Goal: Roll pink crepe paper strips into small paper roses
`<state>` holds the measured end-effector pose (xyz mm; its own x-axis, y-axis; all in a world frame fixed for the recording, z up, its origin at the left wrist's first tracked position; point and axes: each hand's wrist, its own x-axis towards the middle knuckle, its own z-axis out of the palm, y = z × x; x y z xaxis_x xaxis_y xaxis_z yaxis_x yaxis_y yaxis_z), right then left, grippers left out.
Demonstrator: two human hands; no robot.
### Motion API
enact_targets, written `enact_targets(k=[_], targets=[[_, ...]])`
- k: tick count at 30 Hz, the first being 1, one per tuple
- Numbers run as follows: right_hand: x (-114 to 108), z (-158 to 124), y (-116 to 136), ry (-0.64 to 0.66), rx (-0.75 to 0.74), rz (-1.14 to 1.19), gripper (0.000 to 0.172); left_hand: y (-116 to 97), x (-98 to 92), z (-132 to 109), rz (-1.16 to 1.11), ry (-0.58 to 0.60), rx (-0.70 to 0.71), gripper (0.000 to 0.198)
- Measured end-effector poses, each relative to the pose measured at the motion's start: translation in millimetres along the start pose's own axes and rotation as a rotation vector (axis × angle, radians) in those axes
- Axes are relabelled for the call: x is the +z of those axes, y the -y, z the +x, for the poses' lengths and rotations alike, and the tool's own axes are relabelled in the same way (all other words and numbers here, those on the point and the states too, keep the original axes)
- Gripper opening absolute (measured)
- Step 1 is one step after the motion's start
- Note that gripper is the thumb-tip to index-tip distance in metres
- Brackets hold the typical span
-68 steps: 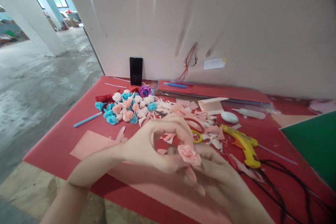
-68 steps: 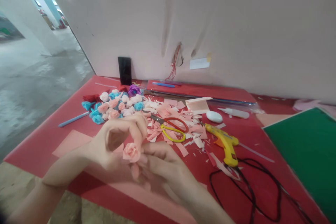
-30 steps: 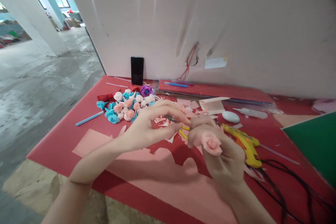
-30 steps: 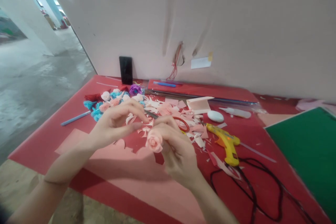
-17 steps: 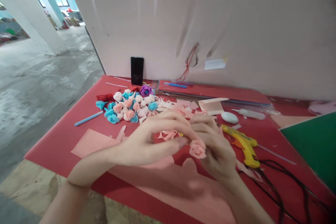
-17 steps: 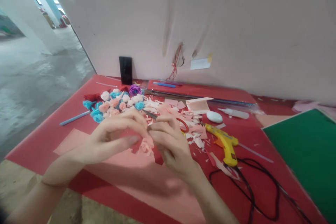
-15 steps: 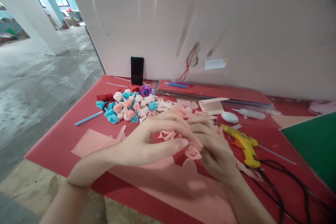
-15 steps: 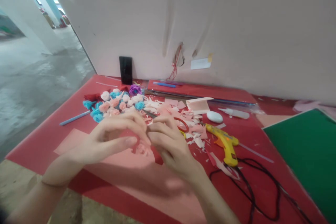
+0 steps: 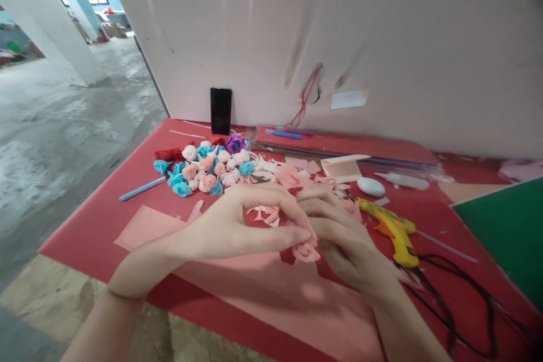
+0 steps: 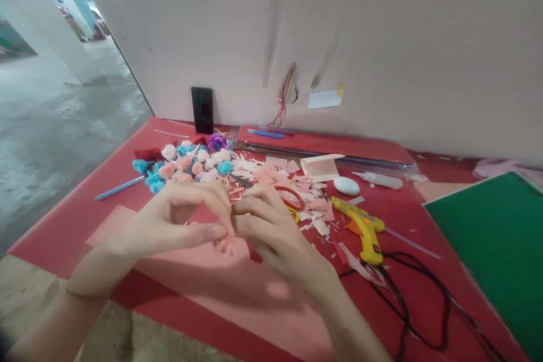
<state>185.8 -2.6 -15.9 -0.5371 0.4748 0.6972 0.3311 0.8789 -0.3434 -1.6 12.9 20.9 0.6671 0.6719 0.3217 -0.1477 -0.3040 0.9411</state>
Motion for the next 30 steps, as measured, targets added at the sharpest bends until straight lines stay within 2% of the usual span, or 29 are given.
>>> enact_targets(k=[7, 21, 25, 28, 29, 30], targets=[[-2, 1, -1, -0.026, -0.01, 0.023, 0.026, 0, -0.7, -2, -0.088, -0.008, -0.083, 0.008], [-1, 1, 0, -0.005, -0.022, -0.033, 0.028, -2, 2.2, -2, -0.073, 0.019, -0.114, 0.009], [-3, 2, 1, -0.025, 0.001, -0.014, 0.026, 3, 0.7, 4, 0.103, -0.108, -0.053, 0.014], [-5, 1, 3, -0.055, 0.07, 0.074, 0.022, 18, 0.5, 12, 0.317, -0.195, 0.008, 0.021], [-6, 1, 3, -0.073, 0.116, 0.1, 0.021, 26, 2.2, 14, 0.423, -0.166, 0.003, 0.023], [-7, 0, 4, -0.099, 0.18, 0.113, 0.02, 36, 5.1, 15, 0.533, -0.083, -0.002, 0.021]])
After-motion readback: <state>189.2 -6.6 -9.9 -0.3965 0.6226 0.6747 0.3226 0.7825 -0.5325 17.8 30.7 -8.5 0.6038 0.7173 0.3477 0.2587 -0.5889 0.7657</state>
